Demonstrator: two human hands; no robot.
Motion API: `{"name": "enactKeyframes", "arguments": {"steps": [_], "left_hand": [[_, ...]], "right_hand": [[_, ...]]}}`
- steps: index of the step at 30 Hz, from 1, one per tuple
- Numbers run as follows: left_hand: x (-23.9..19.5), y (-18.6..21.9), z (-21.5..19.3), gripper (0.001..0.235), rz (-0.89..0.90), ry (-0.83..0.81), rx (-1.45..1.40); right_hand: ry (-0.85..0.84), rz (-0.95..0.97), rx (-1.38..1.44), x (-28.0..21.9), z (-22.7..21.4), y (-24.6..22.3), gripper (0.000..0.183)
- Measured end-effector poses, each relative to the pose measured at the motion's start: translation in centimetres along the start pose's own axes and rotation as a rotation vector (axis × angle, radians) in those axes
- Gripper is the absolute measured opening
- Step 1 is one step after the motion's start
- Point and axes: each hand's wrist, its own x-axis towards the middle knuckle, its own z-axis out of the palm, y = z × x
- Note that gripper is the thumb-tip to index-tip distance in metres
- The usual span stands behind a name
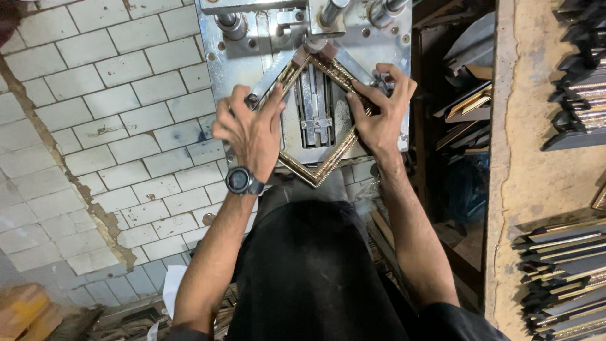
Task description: The person assembles gold picture frames by placing four cut frame pieces into a corner-joining machine, pressing the handle to join the corners, and stacking the completed frames on a nearby table. The process is repeated multiple times with consistent handling of frame pieces and the joining tool.
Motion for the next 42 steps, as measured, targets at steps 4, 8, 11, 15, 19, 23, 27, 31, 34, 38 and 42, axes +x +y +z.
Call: {"name": "enactKeyframes", "arguments": {"steps": [4,8,11,15,19,23,27,31,34,38,42], "left_hand": [[1.8,-0.9,1.4,0.027,-0.017,-0.118,-0.137],[2.6,-1.3,1.9,0.024,0.045,-0.010,-0.154],[2.3,-1.5,1.2,0.024,0.074,-0.010,-0.154],[2.4,-1.2,0.7,0.022,0.089,-0.032,-0.107],[2.7,-1.1,0.9,0.023,0.048,-0.035,-0.089],[2.3,-1.2,1.5,0.021,0.069,-0.020,-0.094],[2.6,-1.6,1.9,0.021,0.068,-0.003,-0.104],[2.3,-1.4,1.8,0.021,0.066,0.046,-0.094],[2.4,-1.2,2.0,0.021,0.100,0.035,-0.066],[2.4,-1.9,2.5,0.021,0.088,0.028,-0.067],[1.8,-2.0,2.9,0.020,0.095,0.035,-0.082]], "right_hand": [[-0.026,0.013,-0.098,0.2,0.5,-0.9,0.019],[-0.038,-0.060,-0.208,0.6,0.7,-0.8,0.019],[-0.031,-0.009,-0.148,0.5,0.7,-0.9,0.017],[-0.004,-0.029,-0.130,0.5,0.6,-0.7,0.016],[-0.025,-0.026,-0.156,0.9,0.7,-0.9,0.016],[-0.025,-0.033,-0.168,0.4,0.8,-0.9,0.018],[-0.021,-0.058,-0.224,0.6,1.1,-0.8,0.019],[-0.008,-0.070,-0.252,0.1,1.1,-0.9,0.020],[0.003,-0.062,-0.254,0.2,0.9,-0.7,0.020],[0.019,-0.086,-0.285,0.4,2.0,-0.3,0.018],[0.042,-0.102,-0.312,-0.1,2.1,0.2,0.017]]}}
